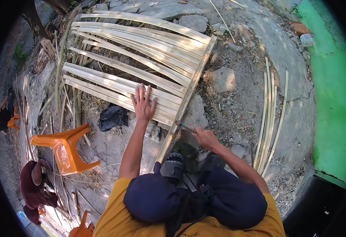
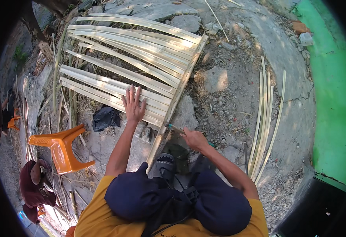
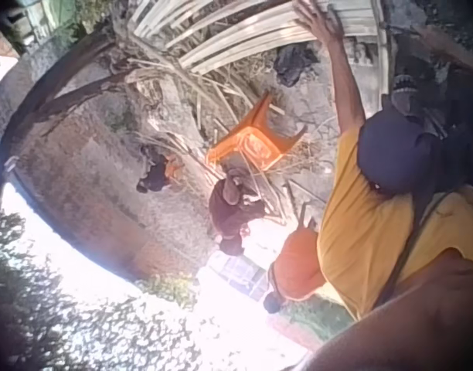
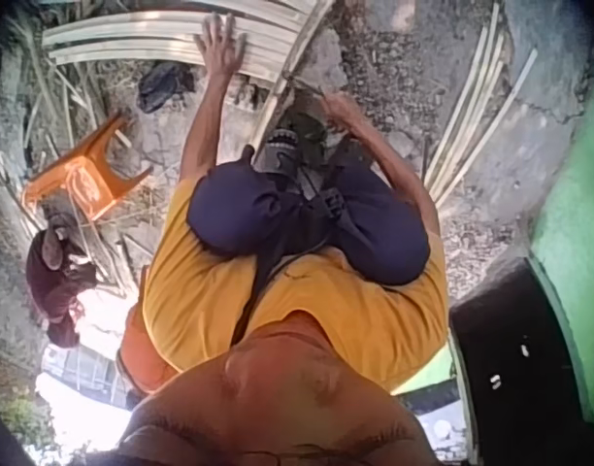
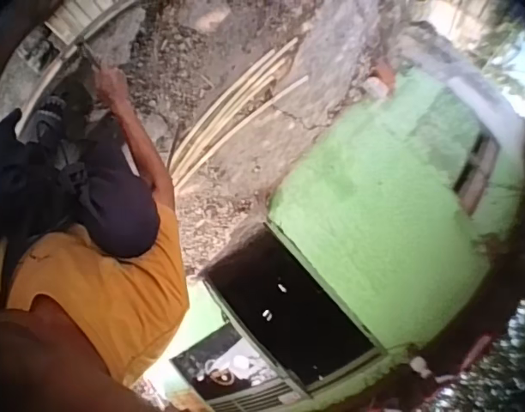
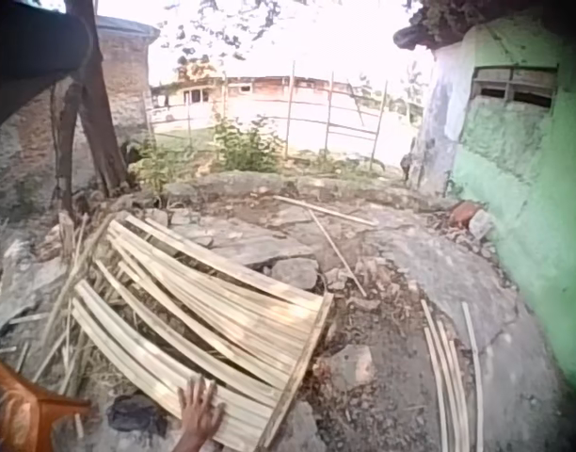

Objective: The person places bamboo strips onto a frame, aligns them by hand, and secures them by hammering nails into the strips.

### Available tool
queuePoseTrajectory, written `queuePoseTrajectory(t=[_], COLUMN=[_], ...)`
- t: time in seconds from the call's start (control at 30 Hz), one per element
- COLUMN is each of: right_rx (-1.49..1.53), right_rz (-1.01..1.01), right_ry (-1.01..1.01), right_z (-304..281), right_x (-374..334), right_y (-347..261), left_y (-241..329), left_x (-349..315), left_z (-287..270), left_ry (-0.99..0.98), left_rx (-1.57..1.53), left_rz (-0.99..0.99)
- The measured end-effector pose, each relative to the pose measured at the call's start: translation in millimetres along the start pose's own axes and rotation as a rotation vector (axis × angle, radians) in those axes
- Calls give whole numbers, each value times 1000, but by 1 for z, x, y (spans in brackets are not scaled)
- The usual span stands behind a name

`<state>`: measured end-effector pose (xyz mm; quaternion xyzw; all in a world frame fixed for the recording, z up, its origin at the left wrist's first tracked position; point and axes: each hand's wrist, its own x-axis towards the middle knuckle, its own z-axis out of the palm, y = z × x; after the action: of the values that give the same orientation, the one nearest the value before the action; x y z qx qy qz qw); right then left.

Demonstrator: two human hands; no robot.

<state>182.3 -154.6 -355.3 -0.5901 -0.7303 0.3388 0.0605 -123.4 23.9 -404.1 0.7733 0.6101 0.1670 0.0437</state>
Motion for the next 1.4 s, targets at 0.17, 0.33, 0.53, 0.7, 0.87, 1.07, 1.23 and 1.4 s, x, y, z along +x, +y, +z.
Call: queuePoseTrajectory(t=[0.17,0.33,0.53,0.7,0.87,1.07,1.23,1.4], right_rx=[141,-2,142,197,30,101,182,178], right_rz=[-82,-2,-150,-130,87,-16,-83,12], right_ry=[219,30,223,202,105,192,317,308], right_z=[7,9,8,9,13,13,11,-21], right_x=[-5,1,-10,-14,-9,-4,-13,-13], right_y=[-10,-12,-11,-23,-12,-11,-14,-2], left_y=[0,-2,5,0,2,-3,-4,6], left_x=[0,-6,0,-6,-3,-3,-4,-2], left_z=[-1,2,0,0,1,0,0,9], left_ry=[2,4,8,-20,-4,20,24,18], left_rx=[-12,-18,-14,-5,-11,-6,-9,-7], left_rz=[7,9,8,0,11,20,29,51])
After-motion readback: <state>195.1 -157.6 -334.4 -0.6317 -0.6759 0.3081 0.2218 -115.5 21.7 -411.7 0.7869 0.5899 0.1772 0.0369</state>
